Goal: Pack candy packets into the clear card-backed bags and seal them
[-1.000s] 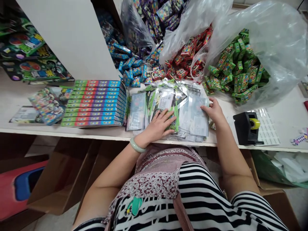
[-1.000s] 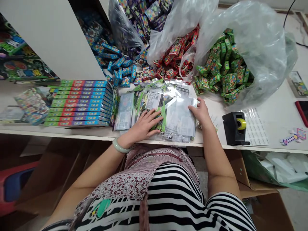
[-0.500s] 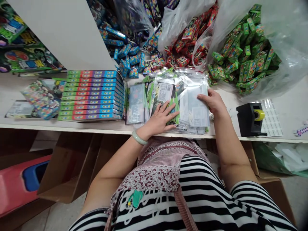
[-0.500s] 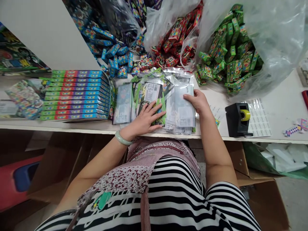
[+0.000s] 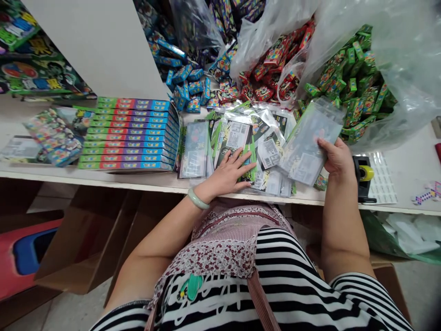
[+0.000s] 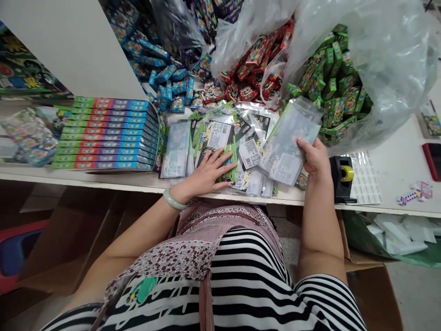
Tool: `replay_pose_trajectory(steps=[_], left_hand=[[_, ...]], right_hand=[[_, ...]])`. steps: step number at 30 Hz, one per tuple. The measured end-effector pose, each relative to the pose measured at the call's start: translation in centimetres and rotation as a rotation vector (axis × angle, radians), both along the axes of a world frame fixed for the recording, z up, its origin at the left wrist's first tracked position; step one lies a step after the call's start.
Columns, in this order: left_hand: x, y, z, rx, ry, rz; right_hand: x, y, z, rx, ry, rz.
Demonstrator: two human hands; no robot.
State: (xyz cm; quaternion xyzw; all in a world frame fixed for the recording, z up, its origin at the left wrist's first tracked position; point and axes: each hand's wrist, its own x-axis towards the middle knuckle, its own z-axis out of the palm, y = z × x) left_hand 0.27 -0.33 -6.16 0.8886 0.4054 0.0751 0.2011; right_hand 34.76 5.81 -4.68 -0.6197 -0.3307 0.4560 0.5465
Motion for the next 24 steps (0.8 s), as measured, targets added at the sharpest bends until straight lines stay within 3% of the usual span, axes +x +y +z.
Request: replay_pose_trajectory(steps=[6, 10, 13, 16, 18, 20, 22, 24], left_hand=[[0.0, 0.1, -0.1, 0.007, -0.026, 0.003], [-0.2, 0.1, -0.1, 0.001, -0.051, -0.005], [-0.3, -0.1, 0.3, -0.023, -0.196, 0.023], [-0.3, -0.2, 1.4, -0.116, -0.588, 0.2], [-0.4, 0.0, 2.4, -0.373, -0.943, 0.345], [-0.6, 0.3, 3.3, -0.68, -1.196, 0.4], [-1.2, 0.5, 3.9, -0.903, -1.305, 0.396], [-1.9, 0.6, 4.0, -0.961, -1.359, 0.458]], right_hand=[[2.8, -1.5, 3.7, 0.104, -0.118, -0.038], [4.1, -1.9, 5.0, 0.316, -0.106, -0.033], [2.7, -1.3, 5.4, 0.48, -0.091, 0.029], [-1.4, -1.0, 6.2, 0.665, -0.133, 0.087], [-5.1, -1.4, 7.0, 0.765, -0.206, 0.201], [-8.7, -2.3, 7.5, 0.85, -0.367, 0.461], [-11.3, -3.0, 7.3, 0.998, -0.65, 0.741], [-12.8, -3.4, 5.9, 1.182, -0.935, 0.87]])
